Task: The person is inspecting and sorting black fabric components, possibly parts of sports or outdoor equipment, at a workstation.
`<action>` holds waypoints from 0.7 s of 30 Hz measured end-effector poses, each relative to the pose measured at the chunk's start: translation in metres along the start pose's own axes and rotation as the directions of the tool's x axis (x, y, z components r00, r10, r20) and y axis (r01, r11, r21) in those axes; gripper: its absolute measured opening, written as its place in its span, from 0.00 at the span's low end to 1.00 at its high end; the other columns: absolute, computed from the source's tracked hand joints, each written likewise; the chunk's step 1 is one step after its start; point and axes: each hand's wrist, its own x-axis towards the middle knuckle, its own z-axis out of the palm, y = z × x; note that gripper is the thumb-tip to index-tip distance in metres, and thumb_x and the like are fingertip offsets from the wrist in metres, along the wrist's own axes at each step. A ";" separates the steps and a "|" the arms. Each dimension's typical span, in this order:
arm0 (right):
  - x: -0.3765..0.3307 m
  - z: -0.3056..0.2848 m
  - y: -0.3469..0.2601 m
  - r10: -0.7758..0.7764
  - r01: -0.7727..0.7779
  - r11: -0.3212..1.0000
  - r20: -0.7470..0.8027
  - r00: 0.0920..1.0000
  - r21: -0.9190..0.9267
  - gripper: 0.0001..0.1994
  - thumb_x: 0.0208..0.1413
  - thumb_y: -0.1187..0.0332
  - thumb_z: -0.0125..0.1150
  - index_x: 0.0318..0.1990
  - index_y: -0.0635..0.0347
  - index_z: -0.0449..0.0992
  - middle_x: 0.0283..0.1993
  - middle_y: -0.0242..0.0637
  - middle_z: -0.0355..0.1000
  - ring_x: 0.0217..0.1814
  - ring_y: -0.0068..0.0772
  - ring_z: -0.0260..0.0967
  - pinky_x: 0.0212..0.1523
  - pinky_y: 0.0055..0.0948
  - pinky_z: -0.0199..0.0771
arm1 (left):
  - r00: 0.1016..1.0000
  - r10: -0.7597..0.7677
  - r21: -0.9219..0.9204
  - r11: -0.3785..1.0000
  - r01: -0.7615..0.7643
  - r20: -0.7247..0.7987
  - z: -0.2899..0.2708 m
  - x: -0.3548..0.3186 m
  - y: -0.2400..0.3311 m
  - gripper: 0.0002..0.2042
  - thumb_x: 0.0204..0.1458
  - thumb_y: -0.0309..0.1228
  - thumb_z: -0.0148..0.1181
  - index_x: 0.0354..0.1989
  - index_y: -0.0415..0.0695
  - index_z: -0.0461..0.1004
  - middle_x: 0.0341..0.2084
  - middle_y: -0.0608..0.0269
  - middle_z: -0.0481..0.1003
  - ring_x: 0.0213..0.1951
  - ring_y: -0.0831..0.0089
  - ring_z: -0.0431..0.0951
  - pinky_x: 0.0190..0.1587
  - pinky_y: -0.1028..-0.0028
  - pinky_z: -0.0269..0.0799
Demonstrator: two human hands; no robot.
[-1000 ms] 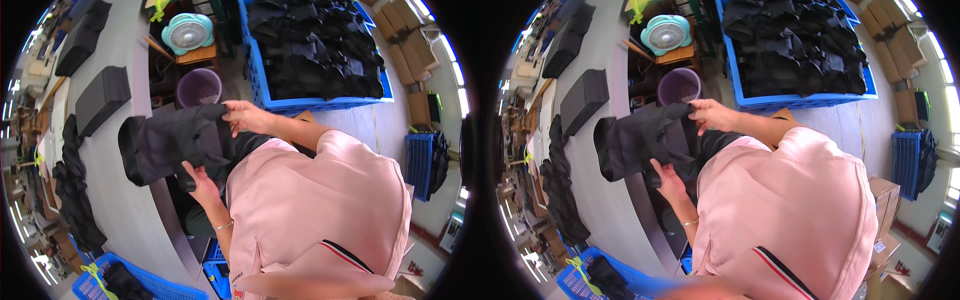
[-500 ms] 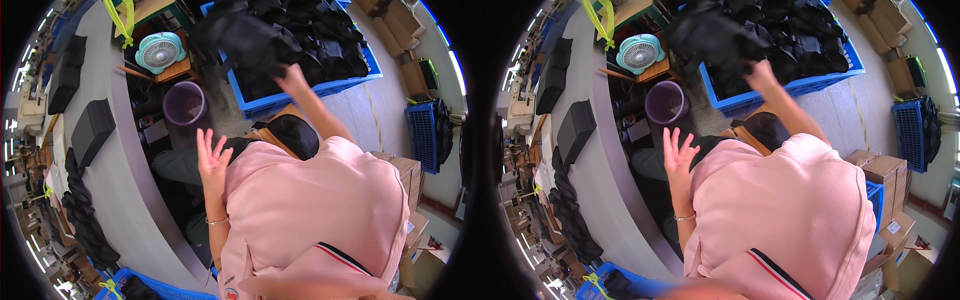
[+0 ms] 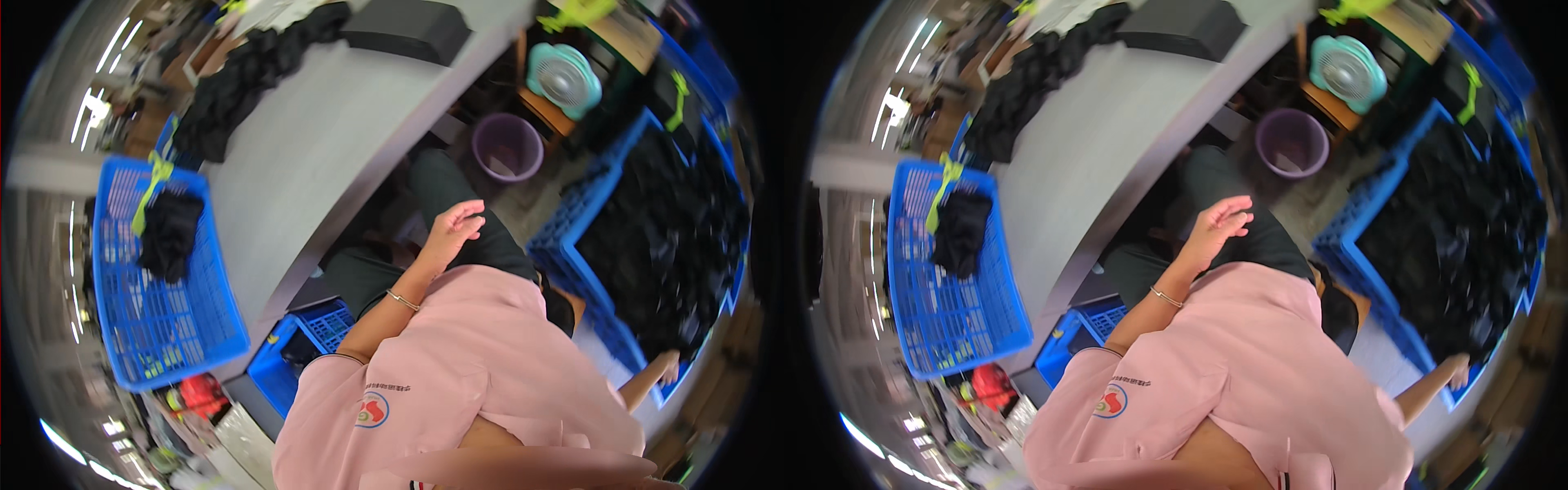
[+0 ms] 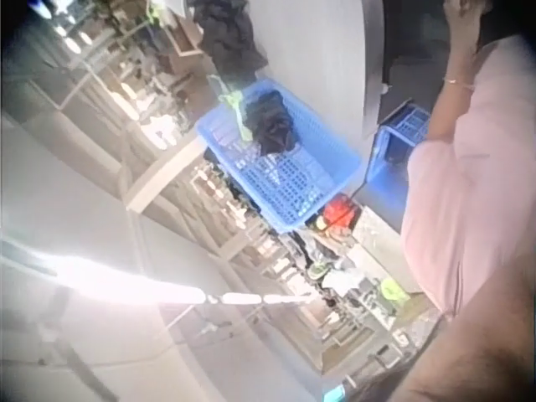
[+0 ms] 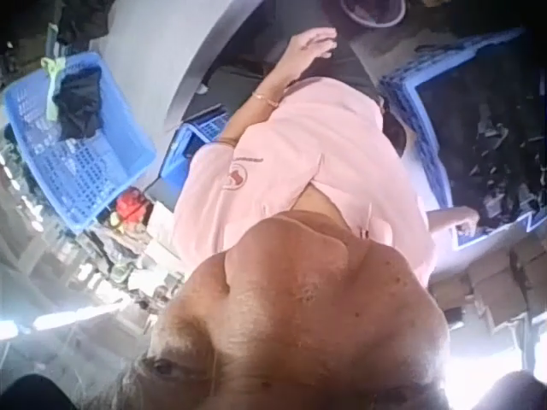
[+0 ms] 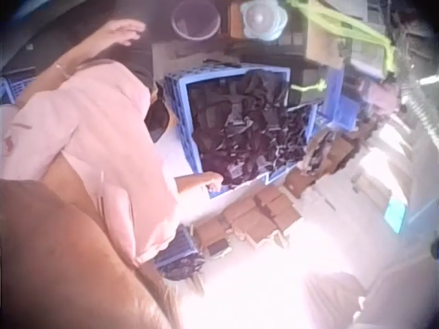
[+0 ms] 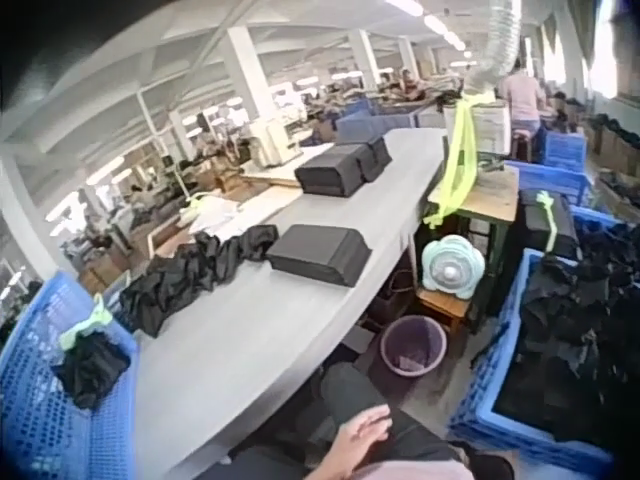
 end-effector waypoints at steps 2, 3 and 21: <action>-0.026 -0.018 -0.040 0.425 -0.240 0.861 -0.376 0.824 0.448 0.32 0.53 0.56 0.64 0.65 0.54 0.66 0.62 0.53 0.68 0.66 0.53 0.66 0.58 0.60 0.67 | 0.993 0.031 -0.022 0.999 -0.033 -0.112 -0.017 -0.004 0.000 0.20 0.63 0.31 0.60 0.62 0.38 0.70 0.58 0.55 0.73 0.54 0.67 0.78 0.52 0.70 0.76; -0.044 -0.035 -0.062 0.531 -0.126 0.755 -0.487 0.693 0.643 0.32 0.52 0.57 0.64 0.64 0.54 0.65 0.63 0.54 0.67 0.67 0.53 0.64 0.59 0.61 0.66 | 0.986 0.036 -0.036 0.998 -0.043 -0.161 -0.027 -0.010 0.002 0.20 0.63 0.31 0.60 0.61 0.38 0.71 0.58 0.55 0.73 0.54 0.68 0.78 0.52 0.70 0.76; -0.651 -0.411 -0.400 -0.413 0.485 -0.840 -0.867 -0.279 0.244 0.25 0.58 0.81 0.58 0.64 0.62 0.67 0.74 0.55 0.52 0.73 0.57 0.55 0.69 0.44 0.60 | 0.245 0.424 0.378 0.901 -0.212 -0.872 -0.268 -0.157 0.060 0.14 0.61 0.29 0.62 0.53 0.37 0.77 0.44 0.63 0.79 0.46 0.78 0.77 0.50 0.77 0.73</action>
